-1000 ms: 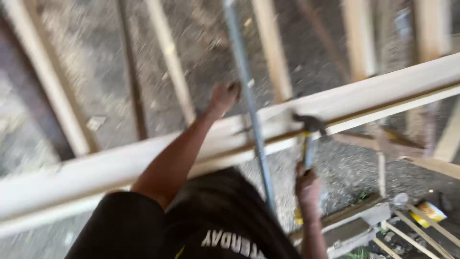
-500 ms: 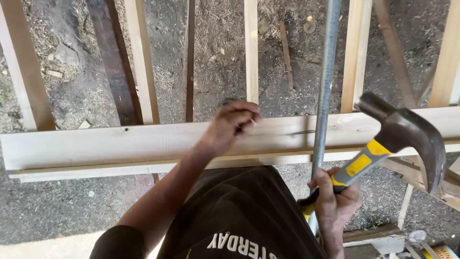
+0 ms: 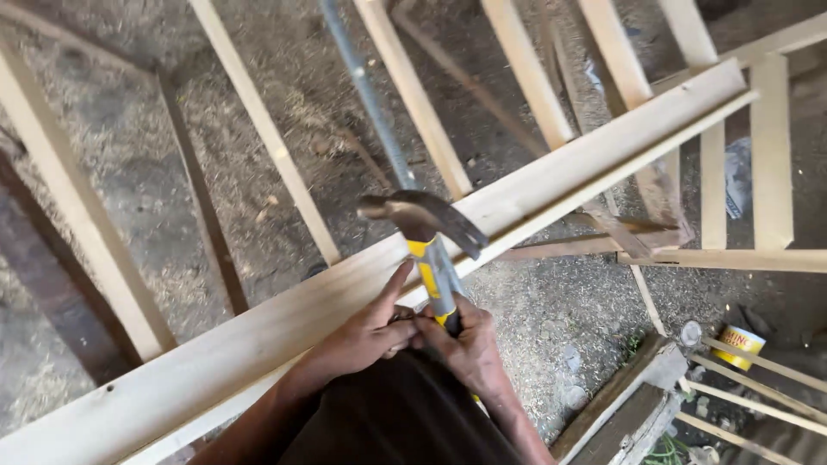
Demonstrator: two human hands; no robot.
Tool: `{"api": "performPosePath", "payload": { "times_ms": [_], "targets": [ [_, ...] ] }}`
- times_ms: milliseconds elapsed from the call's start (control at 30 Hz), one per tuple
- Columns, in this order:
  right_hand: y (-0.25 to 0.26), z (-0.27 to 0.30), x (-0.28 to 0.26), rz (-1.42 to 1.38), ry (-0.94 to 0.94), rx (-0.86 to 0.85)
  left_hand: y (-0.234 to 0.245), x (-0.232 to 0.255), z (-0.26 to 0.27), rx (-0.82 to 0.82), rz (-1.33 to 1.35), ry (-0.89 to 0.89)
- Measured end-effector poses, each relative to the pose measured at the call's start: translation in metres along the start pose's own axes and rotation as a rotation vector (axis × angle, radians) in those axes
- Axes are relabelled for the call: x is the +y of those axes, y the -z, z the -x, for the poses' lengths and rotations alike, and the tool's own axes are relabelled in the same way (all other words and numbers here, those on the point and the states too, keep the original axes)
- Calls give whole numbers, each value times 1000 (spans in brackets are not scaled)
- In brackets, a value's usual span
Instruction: The person hammers nails into a wooden lattice frame structure, holding planks aligned with one hand while driving nails with a claw hammer. They reposition boards, adjust the frame sections, and continue nailing along the rails of the assembly.
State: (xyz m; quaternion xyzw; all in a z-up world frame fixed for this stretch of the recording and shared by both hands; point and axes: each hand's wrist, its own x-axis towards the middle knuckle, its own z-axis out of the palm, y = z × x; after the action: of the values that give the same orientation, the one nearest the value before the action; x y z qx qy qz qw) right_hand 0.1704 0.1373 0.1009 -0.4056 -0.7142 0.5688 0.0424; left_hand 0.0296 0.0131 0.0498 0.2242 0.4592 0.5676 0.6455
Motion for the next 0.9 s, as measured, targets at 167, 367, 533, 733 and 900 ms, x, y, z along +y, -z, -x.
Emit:
{"api": "performPosePath", "payload": {
  "times_ms": [167,367,533,733,900],
  "targets": [
    [26,32,23,-20,81,-112,-37,-22,4,-98,-127,76],
    [43,64,68,-112,7,-56,-77,-59,0,-147,-29,148],
    [49,76,73,-27,66,8,-70,-80,10,-174,119,143],
    [45,84,75,69,110,165,-64,-86,14,2,-3,259],
    [9,82,85,-35,38,216,-41,-89,15,36,-196,48]
  ]
}}
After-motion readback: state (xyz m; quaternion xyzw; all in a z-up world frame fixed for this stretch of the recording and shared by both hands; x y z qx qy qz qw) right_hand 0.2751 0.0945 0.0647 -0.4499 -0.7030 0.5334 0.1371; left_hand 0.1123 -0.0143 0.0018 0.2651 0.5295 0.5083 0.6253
